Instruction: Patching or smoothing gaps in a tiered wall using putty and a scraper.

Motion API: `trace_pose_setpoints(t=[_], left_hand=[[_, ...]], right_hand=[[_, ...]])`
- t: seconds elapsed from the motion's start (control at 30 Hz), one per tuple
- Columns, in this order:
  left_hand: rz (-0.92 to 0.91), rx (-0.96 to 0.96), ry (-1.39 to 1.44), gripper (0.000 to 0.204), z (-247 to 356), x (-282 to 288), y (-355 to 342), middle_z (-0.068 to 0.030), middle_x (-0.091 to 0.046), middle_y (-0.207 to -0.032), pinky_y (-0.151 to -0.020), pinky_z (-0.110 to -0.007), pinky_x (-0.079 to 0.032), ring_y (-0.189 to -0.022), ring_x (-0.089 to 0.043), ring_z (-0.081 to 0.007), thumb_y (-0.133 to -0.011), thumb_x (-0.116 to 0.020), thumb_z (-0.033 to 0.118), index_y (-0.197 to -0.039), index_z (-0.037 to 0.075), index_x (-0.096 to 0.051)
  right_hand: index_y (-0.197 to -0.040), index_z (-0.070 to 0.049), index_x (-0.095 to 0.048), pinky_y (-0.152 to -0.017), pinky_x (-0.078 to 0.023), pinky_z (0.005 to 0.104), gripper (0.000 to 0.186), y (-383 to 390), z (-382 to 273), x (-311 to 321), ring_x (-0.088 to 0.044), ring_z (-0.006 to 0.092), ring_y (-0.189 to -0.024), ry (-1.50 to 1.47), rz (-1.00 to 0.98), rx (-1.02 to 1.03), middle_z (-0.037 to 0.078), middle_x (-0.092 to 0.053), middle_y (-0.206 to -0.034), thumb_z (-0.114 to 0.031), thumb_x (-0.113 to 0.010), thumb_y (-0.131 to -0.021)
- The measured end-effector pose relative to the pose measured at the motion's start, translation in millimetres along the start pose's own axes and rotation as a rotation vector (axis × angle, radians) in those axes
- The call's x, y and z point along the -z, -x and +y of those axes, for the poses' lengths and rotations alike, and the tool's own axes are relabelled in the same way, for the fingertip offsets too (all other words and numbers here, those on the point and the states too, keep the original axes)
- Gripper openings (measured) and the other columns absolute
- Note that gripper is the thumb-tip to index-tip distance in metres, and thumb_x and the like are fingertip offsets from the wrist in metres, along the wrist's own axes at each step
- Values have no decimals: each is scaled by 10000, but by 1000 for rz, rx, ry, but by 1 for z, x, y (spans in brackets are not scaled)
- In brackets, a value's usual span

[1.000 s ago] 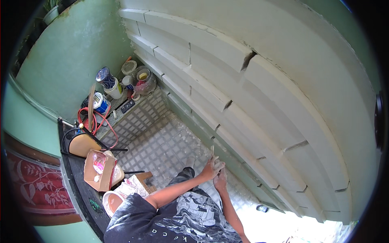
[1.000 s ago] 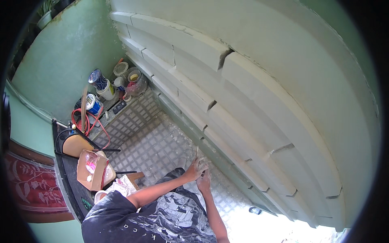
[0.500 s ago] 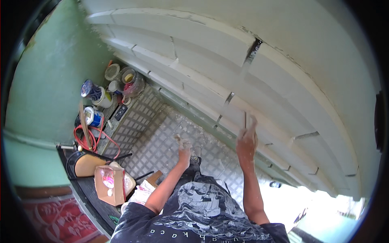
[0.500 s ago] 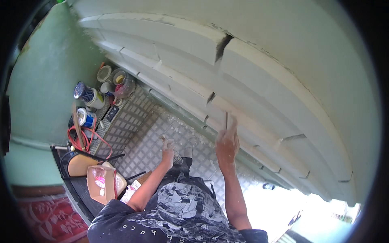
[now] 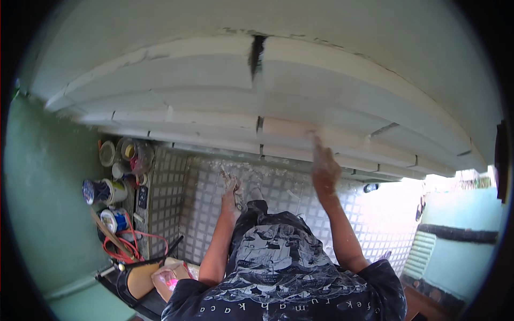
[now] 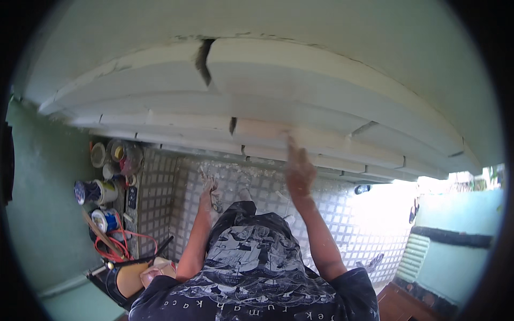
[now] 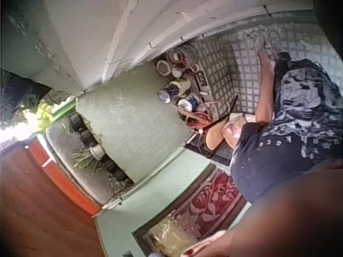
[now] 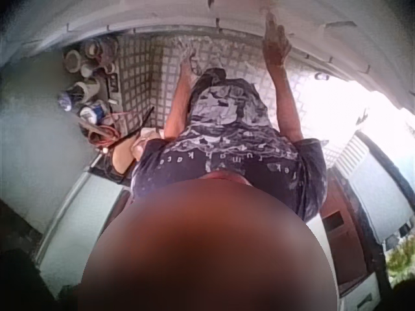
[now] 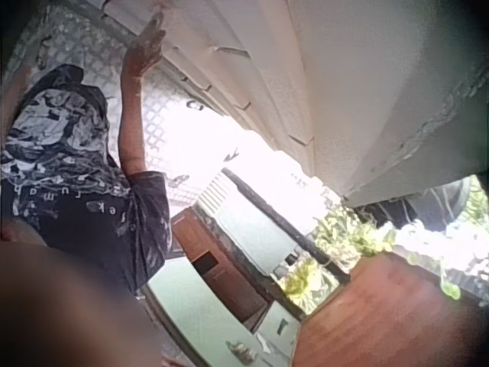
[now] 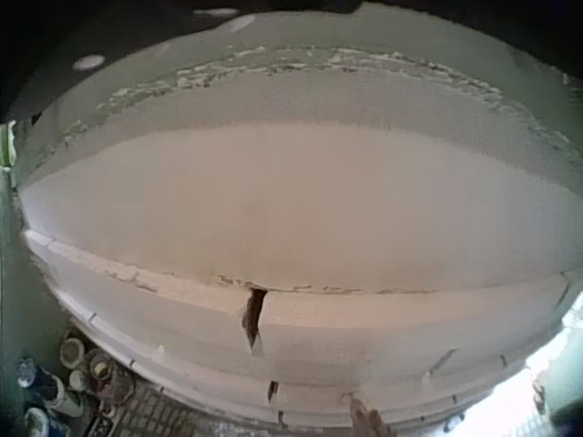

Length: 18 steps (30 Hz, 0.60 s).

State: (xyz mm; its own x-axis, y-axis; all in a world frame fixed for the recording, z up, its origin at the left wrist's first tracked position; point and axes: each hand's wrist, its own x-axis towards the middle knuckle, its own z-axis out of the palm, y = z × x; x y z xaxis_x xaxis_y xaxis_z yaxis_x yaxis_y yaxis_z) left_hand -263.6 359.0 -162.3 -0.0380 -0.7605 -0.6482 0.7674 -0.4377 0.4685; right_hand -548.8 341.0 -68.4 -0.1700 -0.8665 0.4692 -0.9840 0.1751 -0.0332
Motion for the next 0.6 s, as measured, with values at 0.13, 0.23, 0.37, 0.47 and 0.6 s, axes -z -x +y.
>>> trace_pose_setpoints(t=[0.13,0.23,0.37,0.47,0.6], left_hand=[[-78,101,80,282,10,-37,11,-19,-607,-986,-595,-190,-438,-741,-543,-49,-900,-667,135,-1162,111,-569],[-139,179,251,225,4,-64,14,-6,-591,-988,-637,-194,-460,-790,-530,-67,-922,-631,147,-1131,94,-568],[-379,410,426,198,-11,-41,-2,-35,-572,-1016,-607,-202,-473,-809,-512,-102,-951,-571,139,-1140,82,-550],[-542,473,361,187,-15,-22,-4,-43,-554,-998,-541,-195,-465,-781,-491,-95,-951,-572,137,-1132,101,-545],[-517,338,71,284,-35,-51,5,-50,-562,-1052,-552,-200,-443,-783,-505,-103,-923,-596,100,-1192,94,-506]], right_hand=[[-1266,-153,-544,-558,-512,363,318,37,125,15,-629,233,-667,213,173,-408,82,-645,-877,-134,-483,-954],[-1113,-173,-563,-656,-543,438,169,62,178,56,-672,306,-820,132,-73,-1143,87,-650,-1064,-194,-451,-988],[-1231,-95,-559,-764,-524,418,275,78,176,57,-605,303,-1052,-57,189,-834,119,-536,-1300,-95,-452,-978],[-1377,-9,-424,-985,-418,422,446,60,132,44,-502,378,-1183,-134,375,-448,204,-503,-1325,-4,-486,-936],[-1331,-102,-492,-766,-541,424,537,44,84,38,-574,348,-994,-463,168,-407,154,-534,-1155,64,-518,-821]])
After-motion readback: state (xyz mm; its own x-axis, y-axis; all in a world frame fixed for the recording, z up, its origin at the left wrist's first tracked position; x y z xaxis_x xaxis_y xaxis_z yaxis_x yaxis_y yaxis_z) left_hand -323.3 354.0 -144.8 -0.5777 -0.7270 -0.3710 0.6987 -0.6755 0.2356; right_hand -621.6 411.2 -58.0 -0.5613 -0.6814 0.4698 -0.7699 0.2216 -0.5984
